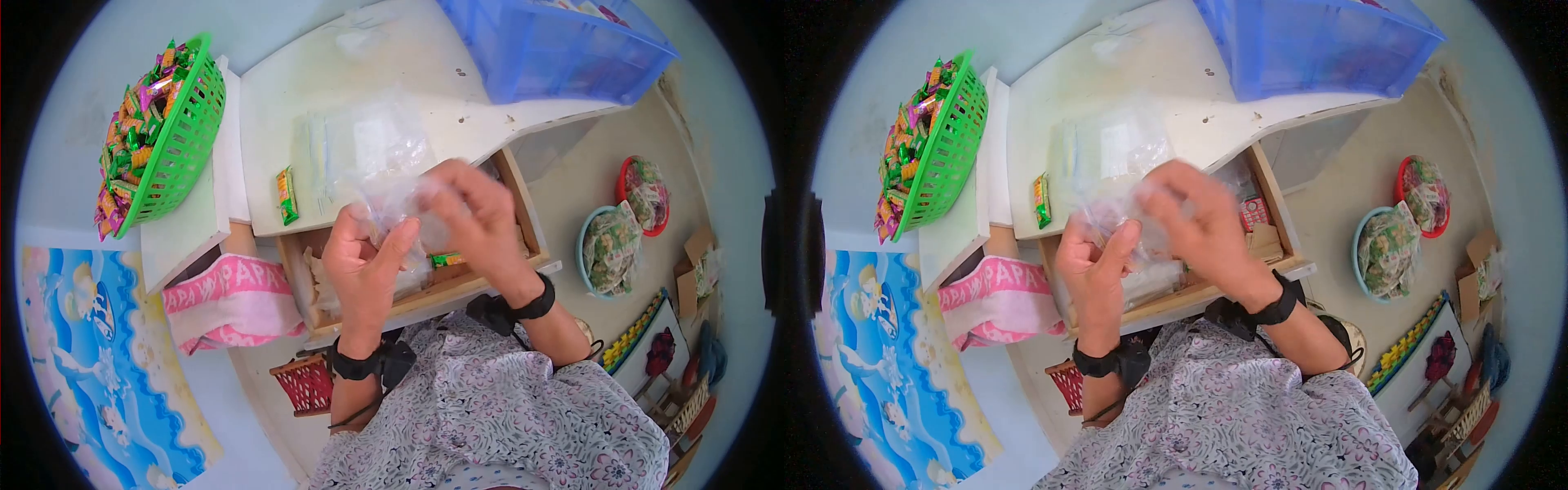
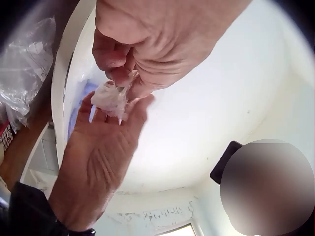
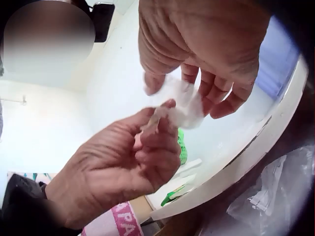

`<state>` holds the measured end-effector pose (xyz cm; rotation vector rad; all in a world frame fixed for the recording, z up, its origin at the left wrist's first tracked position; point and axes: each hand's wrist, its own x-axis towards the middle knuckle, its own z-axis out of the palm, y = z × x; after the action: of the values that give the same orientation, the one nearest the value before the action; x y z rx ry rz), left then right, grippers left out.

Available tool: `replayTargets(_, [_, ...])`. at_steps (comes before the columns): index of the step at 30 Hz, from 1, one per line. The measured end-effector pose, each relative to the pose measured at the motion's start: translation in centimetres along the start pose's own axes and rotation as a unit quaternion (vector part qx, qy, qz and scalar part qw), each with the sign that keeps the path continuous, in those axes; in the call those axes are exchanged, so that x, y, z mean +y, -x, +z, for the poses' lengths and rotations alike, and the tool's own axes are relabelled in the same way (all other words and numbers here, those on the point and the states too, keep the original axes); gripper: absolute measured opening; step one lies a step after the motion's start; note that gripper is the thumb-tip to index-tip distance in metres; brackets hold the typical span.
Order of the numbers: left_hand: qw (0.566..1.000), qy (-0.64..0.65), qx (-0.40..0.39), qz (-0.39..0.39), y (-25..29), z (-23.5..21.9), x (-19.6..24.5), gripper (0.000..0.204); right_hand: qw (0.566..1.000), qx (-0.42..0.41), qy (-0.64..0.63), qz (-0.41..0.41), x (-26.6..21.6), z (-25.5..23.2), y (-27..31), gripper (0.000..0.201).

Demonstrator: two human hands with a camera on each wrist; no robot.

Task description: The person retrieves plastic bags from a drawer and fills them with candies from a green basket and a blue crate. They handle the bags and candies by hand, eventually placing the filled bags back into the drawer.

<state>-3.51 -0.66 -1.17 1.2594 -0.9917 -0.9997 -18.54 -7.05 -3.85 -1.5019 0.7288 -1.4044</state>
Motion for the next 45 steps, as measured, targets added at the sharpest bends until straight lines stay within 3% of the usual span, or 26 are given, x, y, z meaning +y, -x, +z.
replayTargets(2, [0.999,0.047,-0.014,-0.018,-0.2,-0.7,0.2,0.023,0.983,0.087,-0.116,0.109,-0.4,-0.3,-0.3,0.01])
replayTargets(5, [0.991,0.092,-0.08,-0.057,-0.7,-2.6,-0.7,0.017,0.976,0.096,-0.142,0.138,-0.8,-1.2,-0.4,0.012])
replayTargets(8, [0.99,0.099,-0.082,-0.055,-0.7,-1.8,-0.8,0.02,0.972,0.069,-0.16,0.157,-1.2,-1.2,-0.4,0.015])
replayTargets(12, [0.997,0.066,0.015,-0.024,-0.5,-0.1,-0.4,0.017,0.993,0.006,-0.046,0.108,-1.0,-1.4,-0.4,0.015])
replayTargets(17, [0.999,0.013,0.028,0.012,-1.1,-2.4,-1.0,0.018,0.992,-0.052,0.002,0.118,-1.7,-2.1,-0.6,0.017])
replayTargets(24, [0.99,0.125,0.05,0.037,-0.9,-1.9,-1.1,0.015,0.989,0.044,-0.108,0.085,-0.3,-1.8,-1.3,0.023])
replayTargets(26, [0.988,0.138,0.065,0.014,-0.5,-1.3,-0.9,0.016,0.986,0.021,-0.115,0.117,-0.3,-1.1,-0.7,0.025])
replayTargets(29, [0.988,0.144,0.023,0.048,-0.3,-1.0,-1.5,0.025,0.984,0.001,-0.055,0.17,-1.0,-0.5,-0.1,0.024])
replayTargets(32, [0.987,0.125,0.086,0.049,-0.9,-1.7,-1.5,0.024,0.968,0.052,-0.179,0.169,0.3,-2.2,-0.6,0.017])
replayTargets(35, [0.993,0.098,0.06,0.029,-1.0,-1.6,-0.8,0.023,0.977,0.079,-0.152,0.126,-0.5,-1.9,-0.7,0.01])
replayTargets(38, [0.985,0.156,0.033,-0.063,-1.0,-1.4,0.2,0.018,0.994,0.053,-0.077,0.062,-0.3,-1.3,-0.5,0.01])
replayTargets(41, [0.982,0.186,-0.01,-0.008,-1.5,-4.0,-2.6,0.019,1.0,-0.015,-0.006,0.02,-0.2,-2.0,-0.7,0.009])
replayTargets(44, [0.974,0.099,0.195,0.052,-1.9,-1.5,-1.4,0.018,0.997,-0.027,-0.055,0.045,0.7,-2.3,-0.7,0.023])
replayTargets(45, [0.982,0.066,0.167,0.061,-1.7,-1.6,-1.0,0.019,0.996,-0.022,-0.071,0.058,0.4,-2.2,-0.8,0.028])
